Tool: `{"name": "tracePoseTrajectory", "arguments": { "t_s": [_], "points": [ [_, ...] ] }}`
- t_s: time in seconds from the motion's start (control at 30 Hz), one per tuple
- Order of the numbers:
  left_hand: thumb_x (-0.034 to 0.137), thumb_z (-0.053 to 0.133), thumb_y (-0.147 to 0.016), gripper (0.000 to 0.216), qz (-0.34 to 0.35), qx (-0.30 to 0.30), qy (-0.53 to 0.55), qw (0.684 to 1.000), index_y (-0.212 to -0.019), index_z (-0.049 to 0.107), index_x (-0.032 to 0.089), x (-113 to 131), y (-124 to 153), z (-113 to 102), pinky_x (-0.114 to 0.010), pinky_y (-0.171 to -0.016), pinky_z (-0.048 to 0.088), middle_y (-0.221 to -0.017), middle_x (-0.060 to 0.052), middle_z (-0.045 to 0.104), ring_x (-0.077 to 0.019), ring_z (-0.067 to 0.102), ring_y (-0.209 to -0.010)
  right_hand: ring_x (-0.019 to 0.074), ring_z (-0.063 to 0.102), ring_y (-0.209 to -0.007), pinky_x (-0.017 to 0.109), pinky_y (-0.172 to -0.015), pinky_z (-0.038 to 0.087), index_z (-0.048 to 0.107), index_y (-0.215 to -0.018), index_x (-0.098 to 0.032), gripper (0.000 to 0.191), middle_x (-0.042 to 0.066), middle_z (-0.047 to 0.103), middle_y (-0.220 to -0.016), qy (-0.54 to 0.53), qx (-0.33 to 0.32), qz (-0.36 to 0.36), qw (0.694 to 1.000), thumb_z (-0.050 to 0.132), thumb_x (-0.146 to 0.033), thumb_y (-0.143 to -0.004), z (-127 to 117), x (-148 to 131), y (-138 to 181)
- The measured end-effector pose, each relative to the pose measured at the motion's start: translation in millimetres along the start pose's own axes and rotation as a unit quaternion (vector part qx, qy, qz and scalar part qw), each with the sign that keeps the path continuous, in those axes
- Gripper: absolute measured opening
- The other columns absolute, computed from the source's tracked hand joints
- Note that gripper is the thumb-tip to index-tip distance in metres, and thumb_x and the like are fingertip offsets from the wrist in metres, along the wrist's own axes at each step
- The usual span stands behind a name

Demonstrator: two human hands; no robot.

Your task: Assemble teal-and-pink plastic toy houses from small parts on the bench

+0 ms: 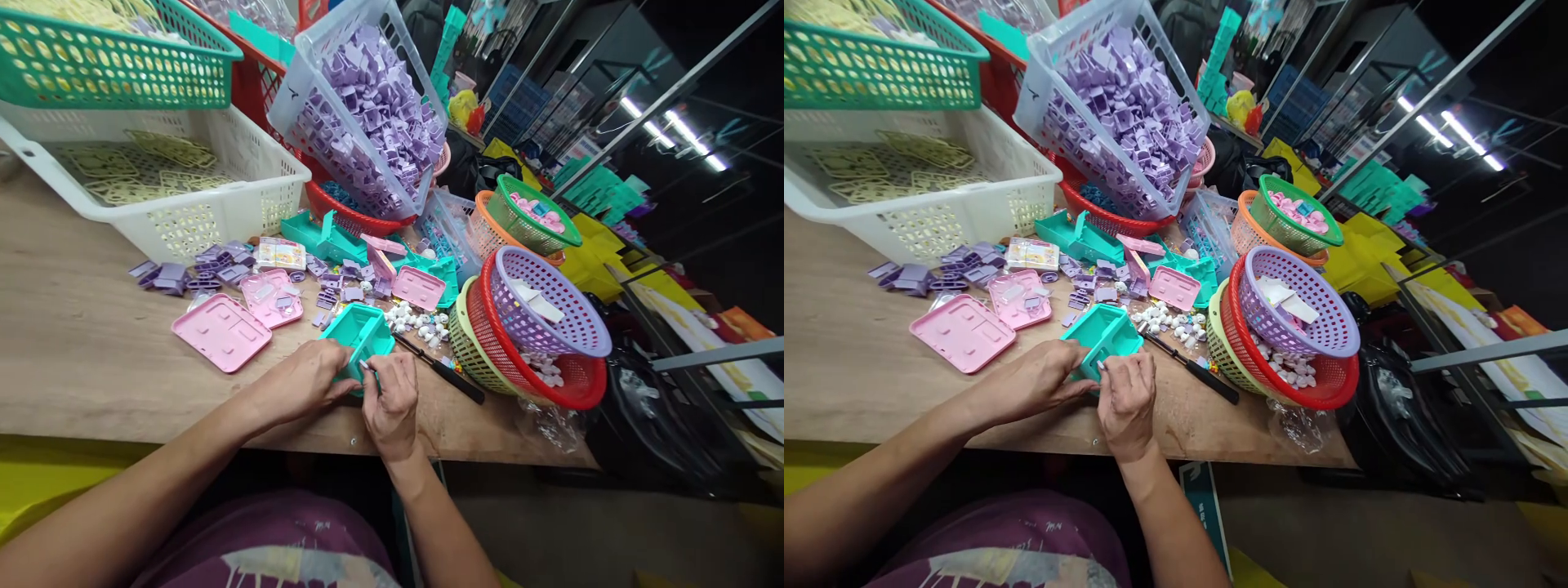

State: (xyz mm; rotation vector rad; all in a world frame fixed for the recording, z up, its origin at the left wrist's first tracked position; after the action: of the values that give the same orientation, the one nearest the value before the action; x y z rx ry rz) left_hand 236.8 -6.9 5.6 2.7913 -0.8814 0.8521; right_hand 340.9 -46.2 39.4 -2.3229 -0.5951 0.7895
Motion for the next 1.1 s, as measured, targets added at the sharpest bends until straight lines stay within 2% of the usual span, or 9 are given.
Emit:
{"name": "tracePoseTrajectory", "arguments": {
  "t_s": [0.17, 0.33, 0.43, 0.57, 0.7, 0.8, 0.87, 0.97, 1.1],
  "points": [
    [0.041, 0.059, -0.091, 0.03, 0.007, 0.013, -0.013, 1.0, -0.074, 0.056, 0.017, -2, 0, -2, -0.028, -0.061, 0.037, -0.07, -0.004, 0.06, -0.0188, 0.056, -0.066, 0.0189, 0.052, -0.078, 0.042, -0.088, 0.049, 0.057, -0.095, -0.021, 0.012, 0.003, 0.065, -0.081, -0.015, 0.032, 0.009, 0.999, 0.056, -0.009, -0.093, 5, 3, 2],
    [0.049, 0.054, -0.092, 0.034, -0.032, -0.001, -0.016, 0.999, -0.08, 0.058, 0.017, -13, 2, -1, -0.029, -0.065, 0.041, -0.079, -0.006, 0.065, -0.0196, 0.06, -0.072, 0.0184, 0.054, -0.079, 0.038, -0.085, 0.048, 0.058, -0.095, -0.02, 0.008, 0.003, 0.065, -0.083, -0.03, 0.018, 0.007, 0.999, 0.053, -0.014, -0.096, 8, 5, -5],
    [0.046, 0.053, -0.093, 0.03, -0.04, -0.013, -0.041, 0.998, -0.086, 0.061, 0.018, -16, 6, -6, -0.029, -0.068, 0.042, -0.083, -0.006, 0.067, -0.0211, 0.063, -0.077, 0.0196, 0.055, -0.083, 0.036, -0.081, 0.048, 0.06, -0.099, -0.019, 0.007, 0.005, 0.066, -0.086, -0.048, -0.028, 0.013, 0.998, 0.053, -0.019, -0.096, 13, 6, -4],
    [0.038, 0.054, -0.092, 0.024, -0.048, -0.032, -0.139, 0.989, -0.084, 0.064, 0.017, -17, 16, -10, -0.034, -0.067, 0.044, -0.082, -0.01, 0.069, -0.0259, 0.065, -0.077, 0.0212, 0.056, -0.094, 0.036, -0.084, 0.047, 0.06, -0.115, -0.019, 0.02, 0.008, 0.066, -0.098, -0.053, -0.126, -0.008, 0.991, 0.053, -0.021, -0.096, 31, -2, 10],
    [0.035, 0.057, -0.09, 0.024, -0.038, -0.054, -0.211, 0.975, -0.083, 0.067, 0.015, -8, 24, -5, -0.044, -0.074, 0.047, -0.079, -0.015, 0.07, -0.0348, 0.066, -0.085, 0.021, 0.057, -0.092, 0.035, -0.081, 0.046, 0.063, -0.108, -0.019, 0.017, 0.007, 0.065, -0.095, -0.039, -0.221, -0.043, 0.973, 0.056, -0.02, -0.093, 38, -5, 16],
    [0.029, 0.059, -0.089, 0.018, -0.015, -0.061, -0.212, 0.975, -0.088, 0.068, 0.014, 2, 25, -3, -0.052, -0.083, 0.046, -0.086, -0.015, 0.071, -0.0369, 0.065, -0.091, 0.0189, 0.06, -0.087, 0.033, -0.077, 0.046, 0.066, -0.1, -0.021, 0.011, 0.004, 0.068, -0.092, -0.065, -0.273, -0.066, 0.958, 0.058, -0.021, -0.093, 29, 4, 1],
    [0.027, 0.062, -0.087, 0.015, -0.006, -0.062, -0.216, 0.974, -0.091, 0.067, 0.014, 4, 24, -6, -0.055, -0.088, 0.044, -0.091, -0.015, 0.071, -0.0361, 0.065, -0.093, 0.0174, 0.06, -0.084, 0.031, -0.076, 0.046, 0.067, -0.098, -0.022, 0.012, 0.003, 0.068, -0.089, -0.089, -0.26, -0.056, 0.96, 0.056, -0.019, -0.094, 18, 14, -19],
    [0.023, 0.063, -0.086, 0.012, 0.02, -0.042, -0.224, 0.973, -0.095, 0.065, 0.016, 5, 18, -14, -0.057, -0.096, 0.041, -0.094, -0.012, 0.07, -0.0323, 0.064, -0.096, 0.0181, 0.061, -0.089, 0.033, -0.08, 0.048, 0.067, -0.103, -0.021, 0.015, 0.005, 0.068, -0.093, -0.121, -0.19, -0.02, 0.974, 0.055, -0.018, -0.094, 9, 30, -45],
    [0.028, 0.065, -0.086, 0.023, 0.069, -0.012, -0.212, 0.975, -0.106, 0.062, 0.017, 2, 11, -27, -0.06, -0.102, 0.035, -0.105, -0.012, 0.067, -0.0314, 0.06, -0.103, 0.0193, 0.06, -0.101, 0.035, -0.089, 0.05, 0.064, -0.113, -0.019, 0.022, 0.008, 0.066, -0.105, -0.165, -0.148, -0.017, 0.975, 0.054, -0.016, -0.093, 21, 31, -53]
  ]
}}
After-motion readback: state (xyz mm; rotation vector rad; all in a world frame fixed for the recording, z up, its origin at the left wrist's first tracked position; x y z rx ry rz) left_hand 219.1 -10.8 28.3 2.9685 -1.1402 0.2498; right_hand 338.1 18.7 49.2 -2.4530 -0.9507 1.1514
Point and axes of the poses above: each hand's wrist, its own y-axis away from the middle knuckle, its own z-axis out of the palm, x = y × z, the point moved 9 cm from there along -y, towards the middle knuckle
